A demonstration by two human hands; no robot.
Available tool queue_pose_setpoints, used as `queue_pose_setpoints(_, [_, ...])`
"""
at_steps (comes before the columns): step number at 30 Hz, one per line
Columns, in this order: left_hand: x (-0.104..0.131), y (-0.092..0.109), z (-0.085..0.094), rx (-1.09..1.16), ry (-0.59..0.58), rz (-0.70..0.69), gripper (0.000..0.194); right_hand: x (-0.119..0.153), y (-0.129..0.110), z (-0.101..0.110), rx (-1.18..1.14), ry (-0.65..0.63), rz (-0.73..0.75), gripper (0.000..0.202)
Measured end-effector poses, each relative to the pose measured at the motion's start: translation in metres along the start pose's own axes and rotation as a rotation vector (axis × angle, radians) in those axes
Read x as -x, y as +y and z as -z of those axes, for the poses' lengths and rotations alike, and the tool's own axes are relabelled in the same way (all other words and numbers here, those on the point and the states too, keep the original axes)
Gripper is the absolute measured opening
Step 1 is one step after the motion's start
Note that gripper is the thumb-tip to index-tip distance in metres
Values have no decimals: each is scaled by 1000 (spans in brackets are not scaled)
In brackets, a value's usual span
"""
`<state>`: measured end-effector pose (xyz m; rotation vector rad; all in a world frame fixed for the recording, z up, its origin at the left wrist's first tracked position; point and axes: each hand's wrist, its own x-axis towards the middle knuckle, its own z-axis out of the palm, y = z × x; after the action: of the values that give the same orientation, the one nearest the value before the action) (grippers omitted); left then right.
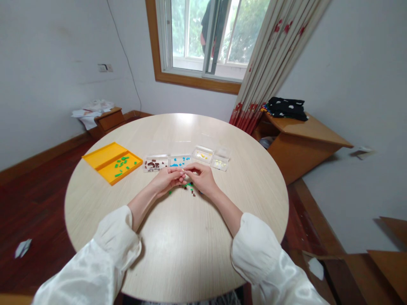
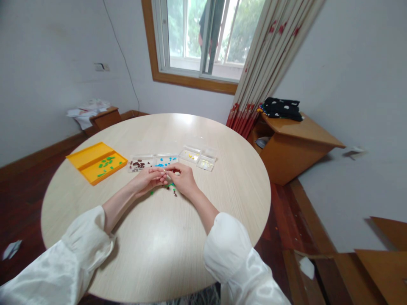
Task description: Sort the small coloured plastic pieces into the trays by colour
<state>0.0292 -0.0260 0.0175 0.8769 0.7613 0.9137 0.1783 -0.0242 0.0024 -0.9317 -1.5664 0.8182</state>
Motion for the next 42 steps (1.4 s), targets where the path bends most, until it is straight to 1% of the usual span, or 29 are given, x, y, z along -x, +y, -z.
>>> queue_pose_setpoints(4, [3, 3, -4, 75, 7, 36, 5, -1, 0, -1, -8, 6, -18, 13])
queue_pose_setpoints(8, [3, 8, -4, 139, 7, 145, 12, 0, 0, -1, 6, 7, -26, 14])
queue_pose_setpoints(11, [2, 9, -3, 157, -2, 164, 12, 0, 0, -1, 30, 1, -30, 14])
queue_pose_setpoints(14, [1, 7, -2, 130, 36, 154, 13, 1, -1, -1, 56, -8, -29, 13])
queue_pose_setpoints(17, [0, 5, -2, 89, 79, 115, 8, 1, -3, 0, 81, -35, -15, 13])
queue_pose_setpoints(19, [1, 3, -2, 39, 60, 73, 10, 2, -4, 1, 109, -50, -8, 14])
queue_pose_setpoints(25, [0, -2, 1, -174, 6, -20, 26, 1, -5, 4, 236, -78, 40, 16])
queue_pose_setpoints(29, [1, -4, 0, -264, 0, -45, 31, 1, -4, 7, 324, -129, 90, 18])
queue_pose_setpoints(34, [0, -6, 1, -352, -50, -44, 38, 2, -5, 9, 326, -185, 103, 25])
queue_pose_setpoints(37, [1, -6, 1, -363, -92, -44, 39, 2, -6, 9, 316, -202, 93, 27])
queue_pose_setpoints(42, [3, -3, -2, -306, -122, -37, 35, 3, -7, 9, 277, -203, 79, 29])
